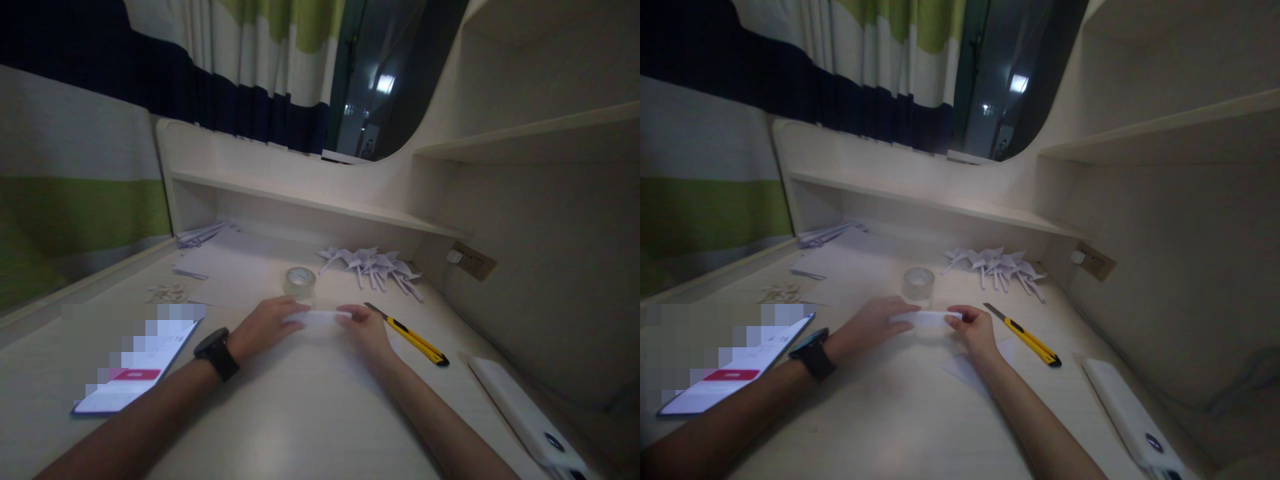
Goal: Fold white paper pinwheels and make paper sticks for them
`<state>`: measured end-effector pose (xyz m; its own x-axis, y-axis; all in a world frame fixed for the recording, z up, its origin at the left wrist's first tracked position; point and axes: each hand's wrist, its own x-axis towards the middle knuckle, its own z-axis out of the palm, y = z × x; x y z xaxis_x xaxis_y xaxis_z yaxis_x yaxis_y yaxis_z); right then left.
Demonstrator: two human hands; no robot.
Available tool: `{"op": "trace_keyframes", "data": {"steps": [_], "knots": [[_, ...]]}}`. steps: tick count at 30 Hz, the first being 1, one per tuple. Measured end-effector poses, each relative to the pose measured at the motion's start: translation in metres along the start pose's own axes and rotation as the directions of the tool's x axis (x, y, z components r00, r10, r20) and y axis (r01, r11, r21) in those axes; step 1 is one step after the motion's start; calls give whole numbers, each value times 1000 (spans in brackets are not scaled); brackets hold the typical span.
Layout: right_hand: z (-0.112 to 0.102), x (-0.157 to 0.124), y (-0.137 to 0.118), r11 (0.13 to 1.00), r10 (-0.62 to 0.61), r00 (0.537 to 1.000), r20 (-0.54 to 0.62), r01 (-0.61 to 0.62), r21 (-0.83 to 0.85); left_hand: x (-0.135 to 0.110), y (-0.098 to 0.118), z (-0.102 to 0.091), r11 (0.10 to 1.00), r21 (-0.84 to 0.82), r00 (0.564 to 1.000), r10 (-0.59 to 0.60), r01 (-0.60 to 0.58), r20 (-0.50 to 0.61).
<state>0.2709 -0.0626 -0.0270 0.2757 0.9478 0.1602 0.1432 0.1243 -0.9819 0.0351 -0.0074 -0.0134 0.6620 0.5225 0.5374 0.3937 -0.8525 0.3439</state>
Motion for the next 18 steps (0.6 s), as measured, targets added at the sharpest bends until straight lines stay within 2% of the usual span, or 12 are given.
{"op": "trace_keyframes", "data": {"steps": [5, 12, 18], "knots": [[-2, 2, 2, 999, -23, 1000, -9, 23, -37, -1, 2, 2, 994, 103, 999, 41, -43, 15], [-6, 7, 8, 1000, -9, 1000, 25, 9, 1, 2, -7, 2, 979, -183, 996, -94, 90, -13], [-4, 7, 6, 997, -74, 997, 7, 75, -29, 5, -1, -2, 989, -143, 995, -51, 39, -83]]}}
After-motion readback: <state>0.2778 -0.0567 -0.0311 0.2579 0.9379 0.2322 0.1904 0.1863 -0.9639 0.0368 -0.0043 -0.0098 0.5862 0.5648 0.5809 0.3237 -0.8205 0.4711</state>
